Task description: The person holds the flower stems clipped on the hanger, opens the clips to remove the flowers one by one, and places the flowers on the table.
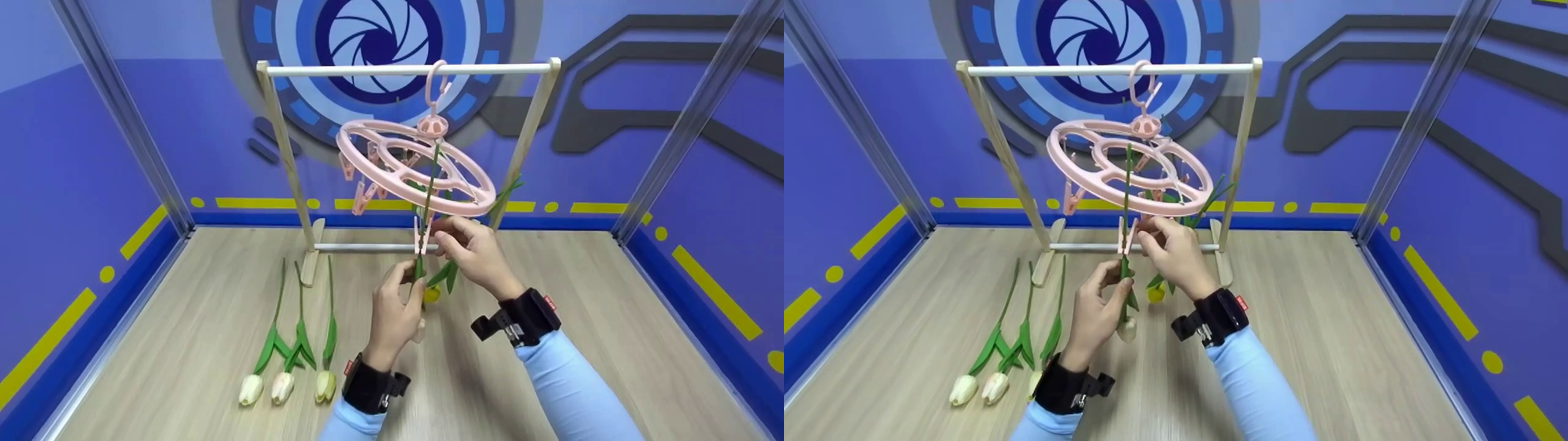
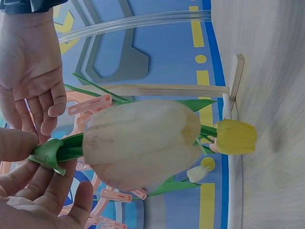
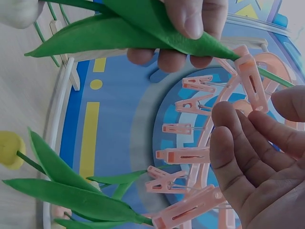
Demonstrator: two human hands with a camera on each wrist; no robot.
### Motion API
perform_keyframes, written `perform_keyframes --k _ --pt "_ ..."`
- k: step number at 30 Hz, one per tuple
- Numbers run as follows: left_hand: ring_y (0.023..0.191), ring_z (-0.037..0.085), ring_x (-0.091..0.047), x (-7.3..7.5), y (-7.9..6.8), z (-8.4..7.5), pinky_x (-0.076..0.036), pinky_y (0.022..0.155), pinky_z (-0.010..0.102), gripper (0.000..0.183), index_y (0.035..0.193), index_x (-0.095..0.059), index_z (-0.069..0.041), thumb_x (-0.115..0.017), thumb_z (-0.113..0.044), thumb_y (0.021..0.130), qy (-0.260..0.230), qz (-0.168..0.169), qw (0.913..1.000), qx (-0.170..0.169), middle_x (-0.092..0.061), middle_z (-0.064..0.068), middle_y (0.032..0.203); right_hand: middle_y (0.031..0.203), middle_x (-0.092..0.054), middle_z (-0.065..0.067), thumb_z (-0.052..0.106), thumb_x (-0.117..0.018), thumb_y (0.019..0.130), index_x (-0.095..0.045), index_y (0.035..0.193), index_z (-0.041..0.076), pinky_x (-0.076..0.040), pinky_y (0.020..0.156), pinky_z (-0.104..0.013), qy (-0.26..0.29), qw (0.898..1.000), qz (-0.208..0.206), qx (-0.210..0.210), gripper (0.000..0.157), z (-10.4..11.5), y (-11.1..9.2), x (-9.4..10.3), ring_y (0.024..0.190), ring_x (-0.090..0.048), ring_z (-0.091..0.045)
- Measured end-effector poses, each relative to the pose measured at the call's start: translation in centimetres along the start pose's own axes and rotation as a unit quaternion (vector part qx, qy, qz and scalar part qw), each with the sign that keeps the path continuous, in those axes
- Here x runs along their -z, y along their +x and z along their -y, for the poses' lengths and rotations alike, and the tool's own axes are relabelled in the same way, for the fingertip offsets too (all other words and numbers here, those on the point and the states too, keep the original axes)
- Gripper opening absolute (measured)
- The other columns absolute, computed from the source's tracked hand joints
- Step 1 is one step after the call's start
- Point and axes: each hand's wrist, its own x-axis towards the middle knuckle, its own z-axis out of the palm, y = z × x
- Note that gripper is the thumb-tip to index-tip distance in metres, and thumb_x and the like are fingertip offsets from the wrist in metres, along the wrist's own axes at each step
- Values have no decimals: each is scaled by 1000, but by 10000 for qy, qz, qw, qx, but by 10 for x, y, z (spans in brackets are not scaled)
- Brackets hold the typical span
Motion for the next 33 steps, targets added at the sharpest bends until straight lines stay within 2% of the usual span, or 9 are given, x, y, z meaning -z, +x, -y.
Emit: perform_keyframes --k 12,18,21,26,29,33 --pt "102 23 -68 3 1 0 -55 93 44 22 120 -67 1 -64 3 98 -73 71 9999 64 -72 11 109 108 -71 -23 2 -55 105 -64 125 -10 -57 68 -25 402 9986 263 -222 25 -1 4 0 80 -73 -25" --pt "101 25 -69 4 2 2 -56 92 46 22 119 -68 2 -64 4 98 -116 33 9999 -55 -73 12 108 99 -68 -22 5 -54 106 -60 133 -9 -57 69 -25 822 9944 582 -316 32 -1 8 1 82 -72 -19" --pt "101 24 -69 4 2 3 -56 91 43 22 120 -68 3 -63 2 99 -68 47 9999 -129 -73 12 108 97 -69 -20 6 -51 107 -56 136 -11 -57 71 -26 1156 9896 733 -446 34 -1 9 1 83 -71 -16" --pt "100 23 -69 4 1 4 -57 90 40 22 123 -68 1 -61 0 101 -9 116 9997 -234 -72 12 108 115 -70 -15 8 -49 108 -54 140 -9 -58 74 -29 1582 9815 906 -593 37 -1 9 2 86 -71 -14" --pt "100 22 -70 5 2 4 -57 90 38 23 123 -68 1 -61 0 101 -21 143 9997 -220 -72 12 108 120 -69 -16 9 -49 108 -55 139 -8 -58 74 -30 1581 9813 960 -527 36 -2 9 2 87 -71 -14" --pt "97 23 -70 6 3 4 -58 87 37 22 122 -68 3 -60 2 101 -38 57 9997 -215 -72 11 107 110 -71 -23 8 -49 108 -57 136 -9 -58 74 -30 1437 9841 982 -358 34 -4 9 3 86 -72 -18"
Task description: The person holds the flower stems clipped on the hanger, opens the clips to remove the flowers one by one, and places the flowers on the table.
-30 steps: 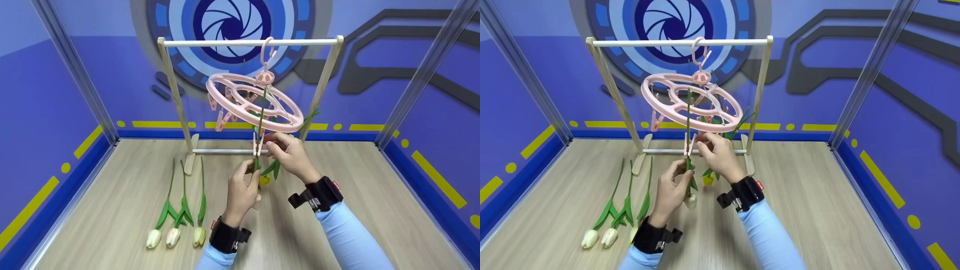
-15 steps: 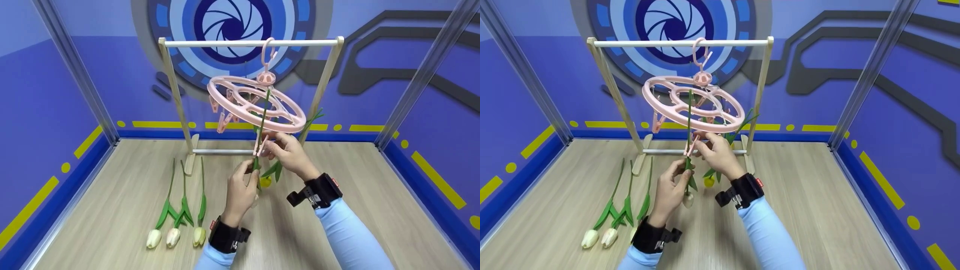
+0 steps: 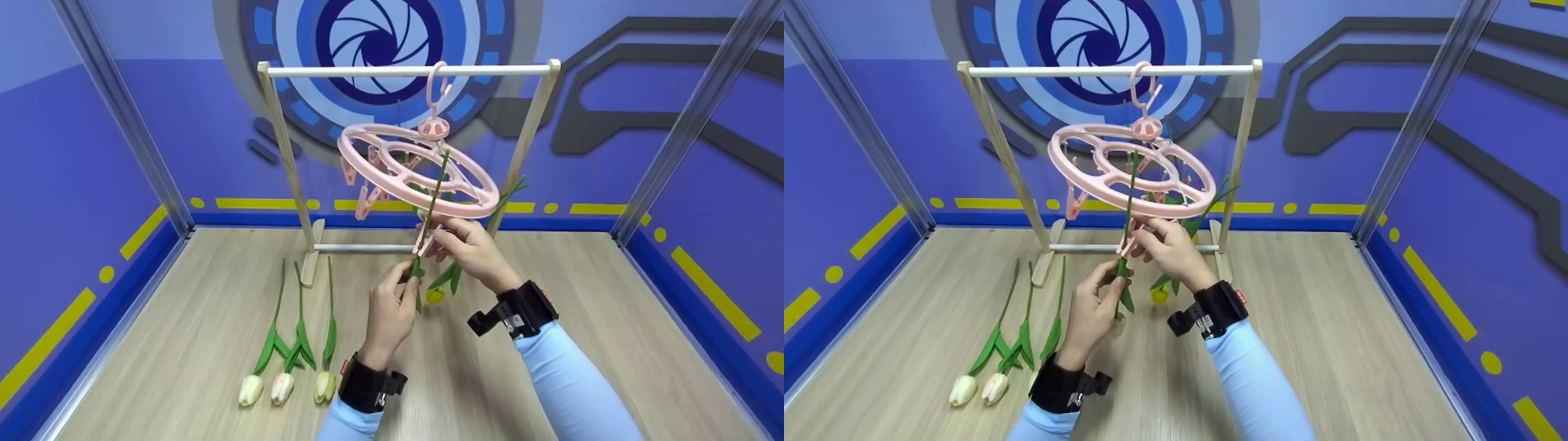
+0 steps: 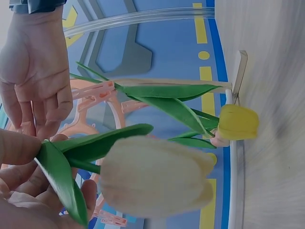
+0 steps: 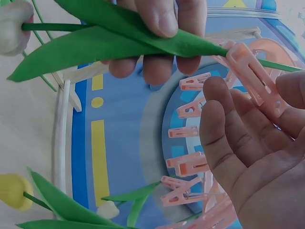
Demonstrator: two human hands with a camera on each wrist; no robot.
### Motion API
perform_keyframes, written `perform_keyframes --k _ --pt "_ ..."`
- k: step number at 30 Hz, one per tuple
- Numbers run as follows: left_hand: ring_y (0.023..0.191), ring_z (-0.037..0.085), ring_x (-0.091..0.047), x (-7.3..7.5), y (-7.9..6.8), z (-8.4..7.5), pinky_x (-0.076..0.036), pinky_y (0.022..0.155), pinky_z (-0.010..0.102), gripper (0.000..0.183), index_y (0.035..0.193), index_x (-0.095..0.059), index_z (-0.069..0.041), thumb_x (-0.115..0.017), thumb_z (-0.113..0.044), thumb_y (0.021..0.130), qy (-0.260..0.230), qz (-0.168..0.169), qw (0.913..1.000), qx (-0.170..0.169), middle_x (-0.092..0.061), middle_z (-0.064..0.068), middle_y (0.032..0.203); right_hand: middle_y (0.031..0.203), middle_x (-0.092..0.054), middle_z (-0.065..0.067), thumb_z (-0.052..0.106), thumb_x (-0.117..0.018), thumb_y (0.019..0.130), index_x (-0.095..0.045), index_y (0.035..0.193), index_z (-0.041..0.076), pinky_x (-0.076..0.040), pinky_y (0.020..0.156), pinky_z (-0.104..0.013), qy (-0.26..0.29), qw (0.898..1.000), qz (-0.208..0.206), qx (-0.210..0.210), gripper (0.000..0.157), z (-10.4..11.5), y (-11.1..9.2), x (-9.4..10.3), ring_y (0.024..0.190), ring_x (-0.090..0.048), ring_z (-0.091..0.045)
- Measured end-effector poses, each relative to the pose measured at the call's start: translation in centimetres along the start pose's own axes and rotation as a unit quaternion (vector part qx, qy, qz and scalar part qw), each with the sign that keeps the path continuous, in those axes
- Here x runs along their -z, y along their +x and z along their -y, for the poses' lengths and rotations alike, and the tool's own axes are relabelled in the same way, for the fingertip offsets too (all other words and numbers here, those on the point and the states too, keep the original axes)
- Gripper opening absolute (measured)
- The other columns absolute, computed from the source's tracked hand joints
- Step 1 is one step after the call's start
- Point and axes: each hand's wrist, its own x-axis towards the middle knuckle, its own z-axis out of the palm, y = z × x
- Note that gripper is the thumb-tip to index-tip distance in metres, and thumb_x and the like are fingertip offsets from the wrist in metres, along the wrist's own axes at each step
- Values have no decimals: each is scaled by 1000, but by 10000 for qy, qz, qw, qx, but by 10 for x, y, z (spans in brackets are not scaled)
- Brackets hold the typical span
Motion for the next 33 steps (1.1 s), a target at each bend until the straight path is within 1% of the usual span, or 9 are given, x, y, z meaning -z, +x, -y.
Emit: perform_keyframes --k 3,5,8,13,18,25,33 --pt "95 24 -71 1 0 1 -59 83 38 23 122 -67 4 -59 4 101 -39 -58 9999 80 -73 12 106 104 -72 -25 7 -49 107 -57 137 -9 -57 73 -29 -118 9999 -8 66 35 -2 0 1 84 -72 -21" --pt "94 25 -71 3 1 1 -59 81 38 23 123 -67 4 -58 4 101 -111 -72 9997 182 -73 12 105 103 -72 -26 6 -50 107 -57 138 -9 -57 72 -27 -175 9998 -26 63 35 -3 -1 2 84 -72 -20" --pt "93 27 -72 5 1 3 -60 78 36 24 124 -67 3 -57 5 101 -294 -81 9990 329 -74 12 104 106 -71 -27 5 -51 107 -58 137 -9 -56 71 -26 -222 9997 -61 56 34 -3 -2 3 83 -71 -17" --pt "92 28 -73 8 2 4 -59 74 33 25 124 -67 1 -57 3 102 -435 -80 9980 452 -76 11 104 109 -70 -26 3 -54 105 -60 132 -11 -56 69 -24 -308 9994 -118 138 31 -4 -4 4 81 -71 -14" --pt "91 31 -73 9 2 3 -59 77 35 23 122 -68 2 -57 4 102 -601 -56 9970 491 -75 13 103 106 -71 -25 2 -58 104 -65 125 -10 -55 68 -25 -430 9986 -180 256 25 -5 -5 5 79 -70 -16" --pt "89 28 -74 9 3 0 -58 79 34 19 118 -67 2 -57 4 102 -777 -45 9957 494 -75 15 101 108 -73 -23 2 -61 102 -68 118 -8 -54 67 -24 -580 9976 -246 294 20 -8 -6 4 77 -68 -16" --pt "89 27 -74 10 3 -1 -57 86 42 19 119 -66 2 -57 3 102 -805 -95 9955 486 -75 14 101 110 -75 -18 6 -62 103 -71 117 -4 -56 67 -26 -720 9969 -153 283 19 -11 -8 4 77 -69 -21"
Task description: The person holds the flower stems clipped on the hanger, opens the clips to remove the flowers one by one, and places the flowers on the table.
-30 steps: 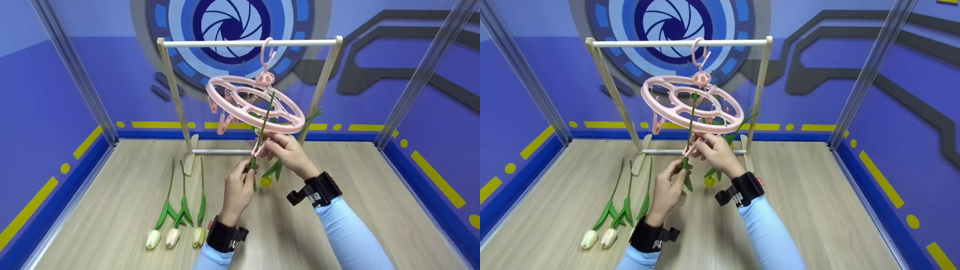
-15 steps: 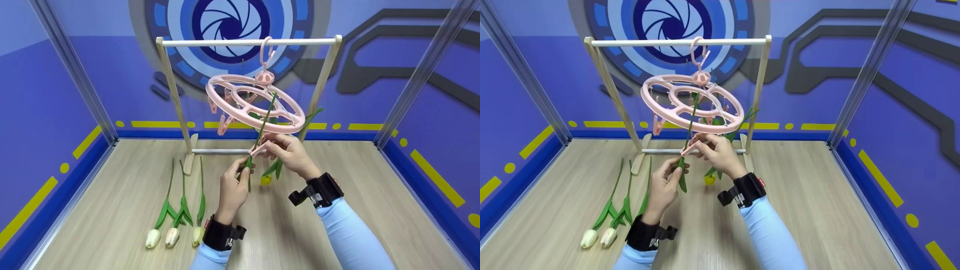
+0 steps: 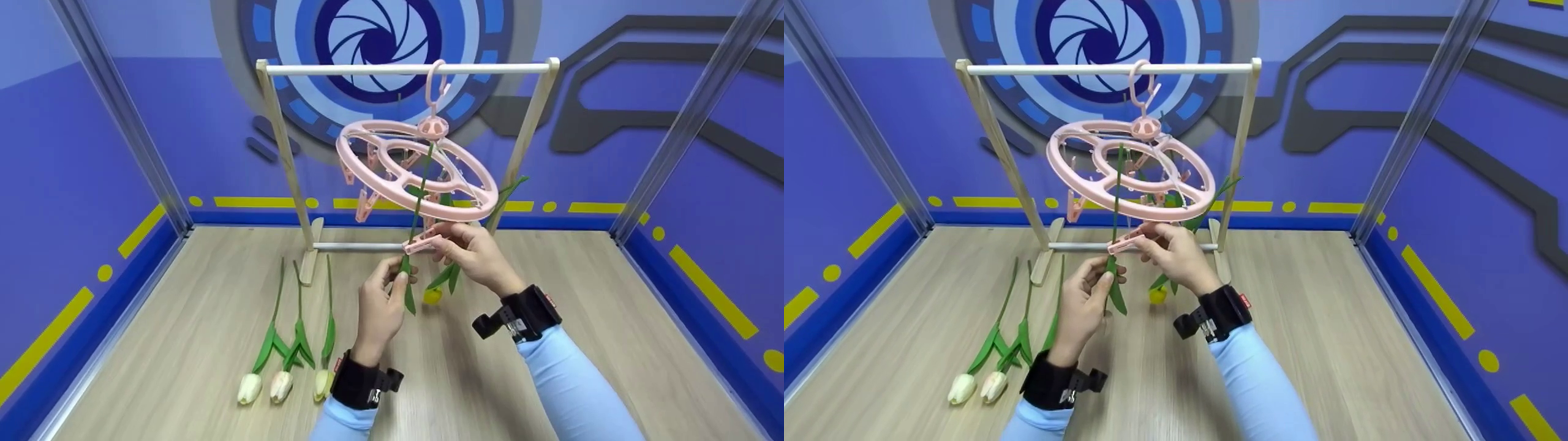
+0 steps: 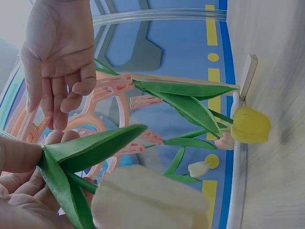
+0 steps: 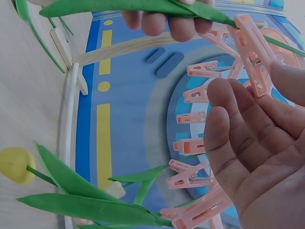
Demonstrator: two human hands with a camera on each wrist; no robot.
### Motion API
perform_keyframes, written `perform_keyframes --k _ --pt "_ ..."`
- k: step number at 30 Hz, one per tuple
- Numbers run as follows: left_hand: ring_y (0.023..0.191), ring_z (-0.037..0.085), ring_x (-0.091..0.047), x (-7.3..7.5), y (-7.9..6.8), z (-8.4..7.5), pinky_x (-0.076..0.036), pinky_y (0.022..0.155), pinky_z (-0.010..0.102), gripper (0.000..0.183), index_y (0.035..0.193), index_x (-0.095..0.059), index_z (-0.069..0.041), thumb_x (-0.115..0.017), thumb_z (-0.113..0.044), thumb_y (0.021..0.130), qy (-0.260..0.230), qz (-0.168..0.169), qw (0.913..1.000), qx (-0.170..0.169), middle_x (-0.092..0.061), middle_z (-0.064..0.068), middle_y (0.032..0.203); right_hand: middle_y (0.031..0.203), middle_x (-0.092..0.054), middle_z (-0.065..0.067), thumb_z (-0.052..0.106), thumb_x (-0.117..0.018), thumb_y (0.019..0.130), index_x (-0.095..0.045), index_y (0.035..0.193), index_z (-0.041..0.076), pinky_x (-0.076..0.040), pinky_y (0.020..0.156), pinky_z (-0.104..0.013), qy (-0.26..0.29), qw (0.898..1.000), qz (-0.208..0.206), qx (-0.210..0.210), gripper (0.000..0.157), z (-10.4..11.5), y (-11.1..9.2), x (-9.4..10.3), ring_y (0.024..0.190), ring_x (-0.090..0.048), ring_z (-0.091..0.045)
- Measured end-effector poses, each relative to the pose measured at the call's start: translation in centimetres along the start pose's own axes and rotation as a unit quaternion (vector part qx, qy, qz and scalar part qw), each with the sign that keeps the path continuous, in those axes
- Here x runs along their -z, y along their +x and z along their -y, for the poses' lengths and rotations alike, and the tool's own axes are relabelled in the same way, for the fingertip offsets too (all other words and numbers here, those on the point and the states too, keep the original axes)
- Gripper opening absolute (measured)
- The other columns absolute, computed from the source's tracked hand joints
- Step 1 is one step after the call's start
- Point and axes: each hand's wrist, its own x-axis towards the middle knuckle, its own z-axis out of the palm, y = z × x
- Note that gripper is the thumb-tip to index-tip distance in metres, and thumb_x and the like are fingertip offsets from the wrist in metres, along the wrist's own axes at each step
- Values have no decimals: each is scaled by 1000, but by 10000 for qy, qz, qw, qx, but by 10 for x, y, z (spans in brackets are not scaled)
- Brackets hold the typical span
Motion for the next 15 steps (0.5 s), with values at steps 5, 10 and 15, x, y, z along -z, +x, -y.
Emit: perform_keyframes --k 5,10,15 --pt "89 26 -74 0 0 -1 -57 88 41 20 120 -66 2 -57 3 102 -18 -35 10000 8 -75 16 102 113 -75 -18 7 -61 104 -70 119 -4 -57 69 -28 44 9999 134 -91 21 0 -1 1 77 -69 -22" --pt "90 26 -74 0 0 -1 -57 88 41 21 122 -66 2 -57 3 103 -28 -68 10000 -2 -75 15 103 116 -74 -21 10 -61 104 -69 121 -6 -58 72 -31 65 9990 279 -331 25 1 -2 2 79 -70 -21" --pt "90 26 -73 0 0 -1 -58 86 39 20 121 -66 2 -57 2 103 -62 -74 9999 -29 -75 15 103 104 -74 -20 9 -63 103 -69 120 -7 -57 71 -27 -96 9979 439 -457 24 2 -3 1 78 -69 -21"
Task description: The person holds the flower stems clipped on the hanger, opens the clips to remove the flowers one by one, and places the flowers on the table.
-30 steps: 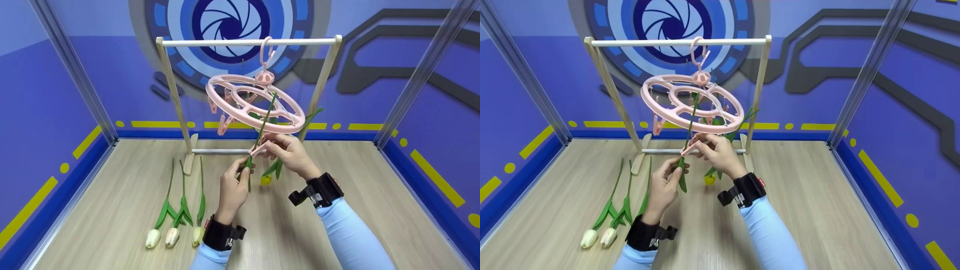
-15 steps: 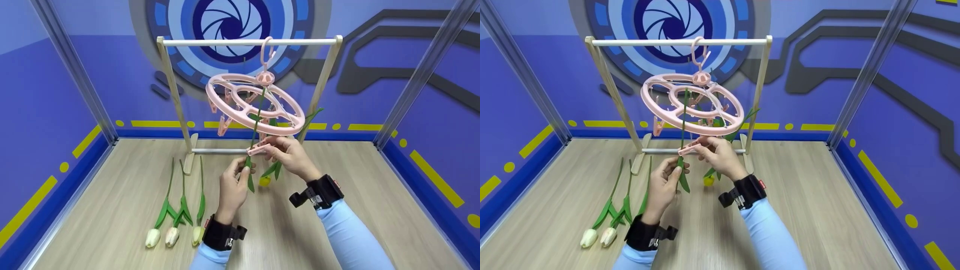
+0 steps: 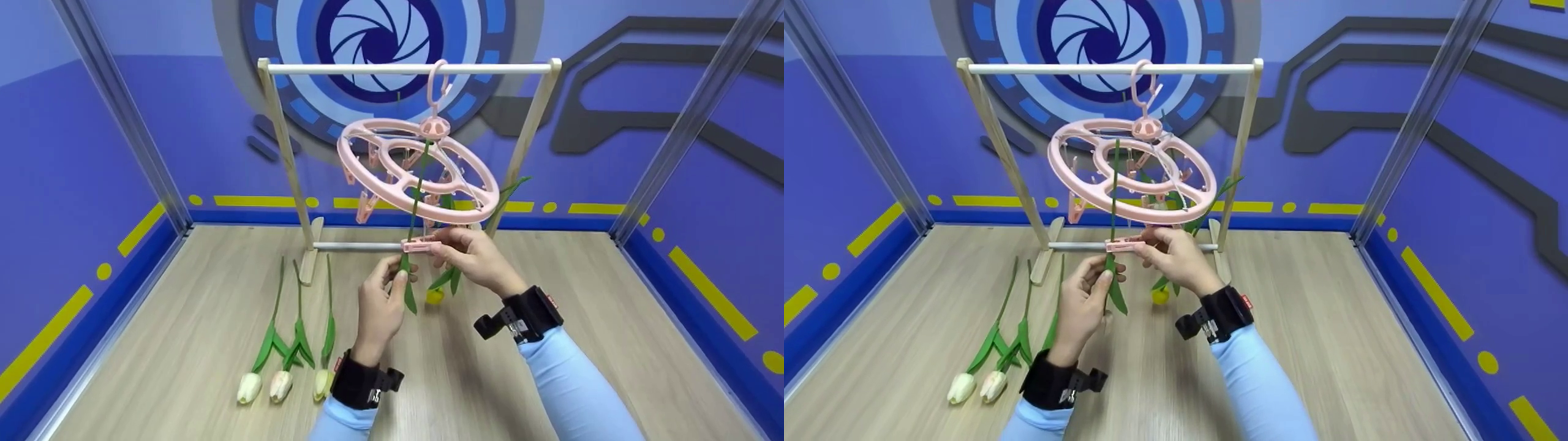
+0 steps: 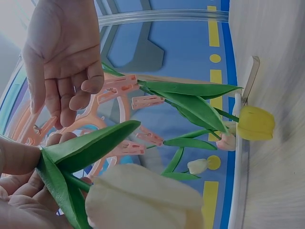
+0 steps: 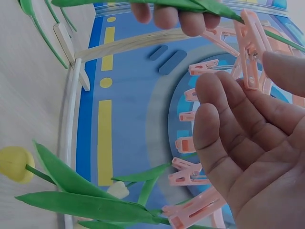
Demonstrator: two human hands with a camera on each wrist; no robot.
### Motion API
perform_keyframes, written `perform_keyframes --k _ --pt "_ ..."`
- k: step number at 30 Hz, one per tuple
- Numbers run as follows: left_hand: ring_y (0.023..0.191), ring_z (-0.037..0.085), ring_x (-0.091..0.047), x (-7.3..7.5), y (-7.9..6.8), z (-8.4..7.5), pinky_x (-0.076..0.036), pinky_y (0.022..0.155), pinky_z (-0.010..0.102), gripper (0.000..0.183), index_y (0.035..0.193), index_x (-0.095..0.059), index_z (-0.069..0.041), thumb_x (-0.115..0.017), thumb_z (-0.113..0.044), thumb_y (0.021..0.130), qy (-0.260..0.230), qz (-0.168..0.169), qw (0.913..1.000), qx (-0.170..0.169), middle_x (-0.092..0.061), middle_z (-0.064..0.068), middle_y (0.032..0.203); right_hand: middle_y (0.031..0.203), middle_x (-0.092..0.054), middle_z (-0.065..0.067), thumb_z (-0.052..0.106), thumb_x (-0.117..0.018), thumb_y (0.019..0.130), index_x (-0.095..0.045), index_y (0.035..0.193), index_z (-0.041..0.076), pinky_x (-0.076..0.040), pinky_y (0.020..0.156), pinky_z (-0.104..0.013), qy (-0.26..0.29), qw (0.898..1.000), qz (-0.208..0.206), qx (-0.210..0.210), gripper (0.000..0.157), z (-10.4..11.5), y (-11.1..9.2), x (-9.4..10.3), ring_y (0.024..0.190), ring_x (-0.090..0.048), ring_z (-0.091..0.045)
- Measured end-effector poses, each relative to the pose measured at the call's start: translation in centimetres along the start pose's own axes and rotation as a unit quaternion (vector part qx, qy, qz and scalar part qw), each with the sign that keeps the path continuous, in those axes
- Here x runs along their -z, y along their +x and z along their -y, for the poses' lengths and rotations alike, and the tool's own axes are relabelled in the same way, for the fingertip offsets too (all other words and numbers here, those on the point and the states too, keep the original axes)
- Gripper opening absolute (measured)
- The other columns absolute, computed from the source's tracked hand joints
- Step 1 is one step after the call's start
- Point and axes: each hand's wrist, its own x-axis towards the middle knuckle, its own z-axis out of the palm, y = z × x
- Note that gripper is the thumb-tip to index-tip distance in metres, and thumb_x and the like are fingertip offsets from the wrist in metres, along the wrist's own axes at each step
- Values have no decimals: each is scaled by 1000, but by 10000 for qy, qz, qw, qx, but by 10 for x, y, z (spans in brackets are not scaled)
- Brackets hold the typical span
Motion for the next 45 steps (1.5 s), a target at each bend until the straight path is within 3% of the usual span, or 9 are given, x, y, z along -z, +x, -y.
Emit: perform_keyframes --k 5,10,14,22,28,34,45 --pt "91 27 -73 0 -1 0 -59 85 39 20 121 -65 3 -57 3 103 -100 58 9999 29 -74 15 102 98 -72 -23 8 -65 102 -68 122 -11 -57 72 -25 -73 9998 164 117 28 -1 -1 -3 80 -70 -20" --pt "90 28 -73 0 1 -1 -59 86 40 19 119 -66 3 -57 4 102 -160 -1 9999 51 -74 15 101 96 -72 -26 4 -68 98 -69 118 -13 -56 70 -23 109 9997 -194 130 26 0 0 -1 77 -69 -14" --pt "90 28 -73 0 1 -1 -59 87 41 19 119 -65 4 -57 5 102 -153 -2 9999 54 -74 16 101 94 -72 -22 3 -69 97 -70 114 -12 -54 69 -21 16 9996 -254 125 23 1 1 0 75 -67 -10" --pt "90 28 -73 1 0 0 -59 84 38 21 122 -65 3 -56 3 103 -51 4 9999 103 -75 15 103 85 -71 -16 5 -71 97 -74 107 -7 -51 66 -22 -168 9994 -243 160 17 2 -1 3 71 -63 -18" --pt "90 26 -73 2 0 -1 -59 81 34 21 122 -66 2 -56 1 104 94 -49 9999 46 -75 15 103 82 -70 -14 4 -72 96 -75 103 -7 -50 64 -21 -194 9992 -308 184 14 3 -1 4 68 -60 -10" --pt "89 26 -73 1 1 -1 -59 82 36 22 121 -67 1 -57 4 102 -33 -71 9999 111 -75 12 102 84 -71 -17 4 -72 95 -76 100 -7 -54 65 -24 -193 9992 -303 148 12 4 -1 6 70 -64 -15" --pt "90 26 -73 3 2 -1 -59 85 39 23 123 -66 1 -55 4 103 -16 -30 9997 225 -74 16 104 83 -72 -20 3 -74 94 -77 98 -7 -55 64 -25 -278 9989 -322 209 11 5 -2 10 69 -65 -11"
